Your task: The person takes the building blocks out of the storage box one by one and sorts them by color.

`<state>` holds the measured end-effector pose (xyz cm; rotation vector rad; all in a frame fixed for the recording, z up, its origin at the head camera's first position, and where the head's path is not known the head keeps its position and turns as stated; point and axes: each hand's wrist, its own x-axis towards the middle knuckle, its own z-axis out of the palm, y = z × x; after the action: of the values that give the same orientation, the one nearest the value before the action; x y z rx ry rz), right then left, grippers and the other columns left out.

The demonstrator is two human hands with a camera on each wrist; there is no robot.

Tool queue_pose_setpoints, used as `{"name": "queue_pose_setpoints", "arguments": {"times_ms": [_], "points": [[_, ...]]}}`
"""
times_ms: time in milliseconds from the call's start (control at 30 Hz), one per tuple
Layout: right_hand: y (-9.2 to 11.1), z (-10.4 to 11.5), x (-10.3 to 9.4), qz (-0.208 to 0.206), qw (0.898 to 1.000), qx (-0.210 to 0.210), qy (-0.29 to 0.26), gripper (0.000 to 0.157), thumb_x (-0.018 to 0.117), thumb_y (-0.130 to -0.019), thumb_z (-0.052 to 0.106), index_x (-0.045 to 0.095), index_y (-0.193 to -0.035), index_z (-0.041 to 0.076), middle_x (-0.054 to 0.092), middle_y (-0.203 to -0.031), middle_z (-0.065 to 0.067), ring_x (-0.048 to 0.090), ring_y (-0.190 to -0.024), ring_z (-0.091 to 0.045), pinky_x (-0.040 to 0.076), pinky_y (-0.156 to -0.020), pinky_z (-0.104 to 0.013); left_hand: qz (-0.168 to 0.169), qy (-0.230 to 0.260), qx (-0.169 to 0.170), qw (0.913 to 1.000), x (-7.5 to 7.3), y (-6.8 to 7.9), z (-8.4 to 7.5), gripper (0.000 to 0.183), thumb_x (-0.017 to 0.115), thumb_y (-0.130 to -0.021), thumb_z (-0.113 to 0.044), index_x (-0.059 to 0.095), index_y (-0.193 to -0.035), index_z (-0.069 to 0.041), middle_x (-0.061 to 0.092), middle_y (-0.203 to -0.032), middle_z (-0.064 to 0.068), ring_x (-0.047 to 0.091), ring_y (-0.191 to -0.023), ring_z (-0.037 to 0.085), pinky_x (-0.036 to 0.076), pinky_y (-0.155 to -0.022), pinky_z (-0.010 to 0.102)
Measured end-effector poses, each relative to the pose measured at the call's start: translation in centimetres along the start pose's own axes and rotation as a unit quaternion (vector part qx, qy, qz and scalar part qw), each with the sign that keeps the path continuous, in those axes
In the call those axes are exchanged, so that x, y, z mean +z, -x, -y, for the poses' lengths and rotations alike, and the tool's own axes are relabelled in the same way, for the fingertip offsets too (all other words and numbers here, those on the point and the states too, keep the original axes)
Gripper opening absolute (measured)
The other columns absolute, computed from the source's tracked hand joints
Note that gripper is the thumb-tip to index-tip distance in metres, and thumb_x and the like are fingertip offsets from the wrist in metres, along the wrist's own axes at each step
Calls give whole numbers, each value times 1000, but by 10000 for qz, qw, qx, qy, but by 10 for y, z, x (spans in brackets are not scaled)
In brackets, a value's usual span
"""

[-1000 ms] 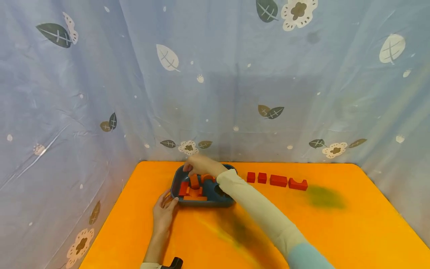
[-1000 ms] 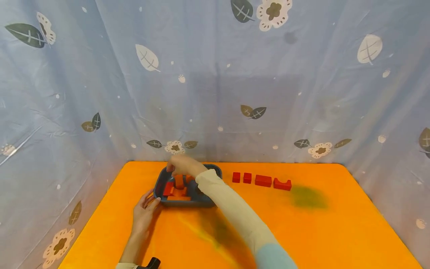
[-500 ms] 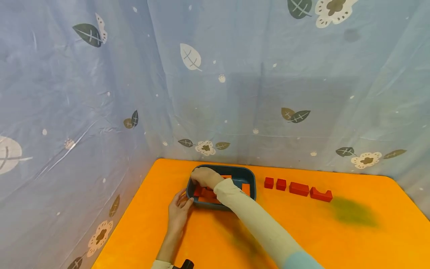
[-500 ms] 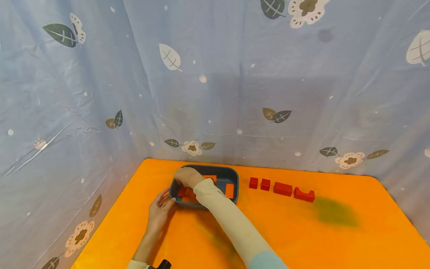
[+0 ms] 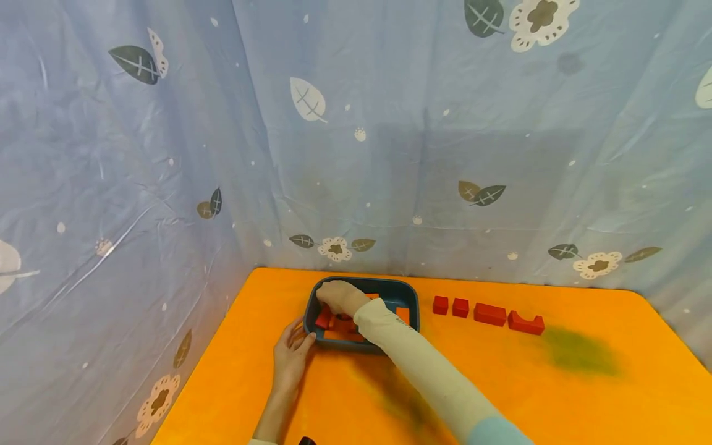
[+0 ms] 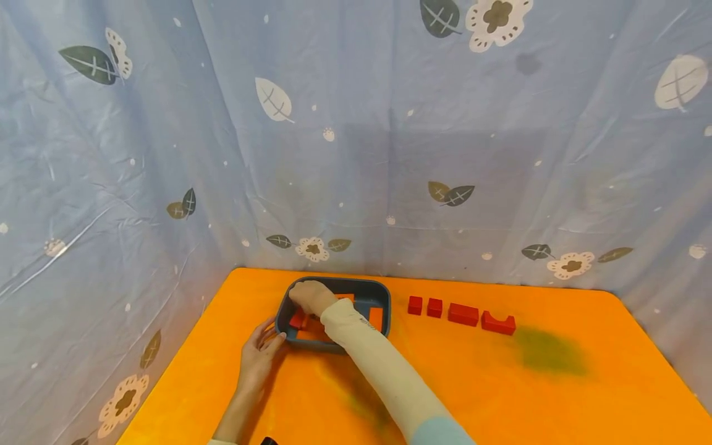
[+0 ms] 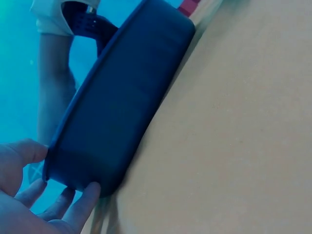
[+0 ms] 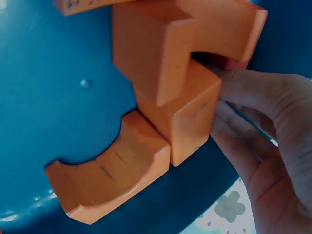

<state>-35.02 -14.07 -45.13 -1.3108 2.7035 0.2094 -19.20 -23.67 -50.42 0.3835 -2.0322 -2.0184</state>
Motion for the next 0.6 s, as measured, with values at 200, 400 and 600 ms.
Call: {"name": "queue_pose_setpoints", "arguments": {"times_ms": [200,400,600], "points": [[11,-5,-14,-156,9993,-180,-293,19,72,-87,2,75,-99,16,69,-99,4,62,-91,-13,53,-82,-21,44,25,25,10000,0,2,1,51,62,-96,-8,45,-144,-6,49,-137,25,58,-107,24,55,-91,32],[23,-6,-28,-249,9976,-421,-495,27,73,-87,3,74,-111,12,71,-110,2,65,-99,-13,54,-83,-18,55,110,-26,9999,0,2,0,51,62,-96,-7,45,-144,-5,49,-137,25,58,-105,21,56,-90,32],[41,-21,-28,-548,9782,-256,-1989,35,80,-82,8,73,-116,8,71,-113,-2,65,-99,-15,54,-82,-19,-9,-117,-56,9999,0,1,1,51,64,-96,-11,46,-144,-7,51,-135,24,57,-105,20,55,-90,33]]}}
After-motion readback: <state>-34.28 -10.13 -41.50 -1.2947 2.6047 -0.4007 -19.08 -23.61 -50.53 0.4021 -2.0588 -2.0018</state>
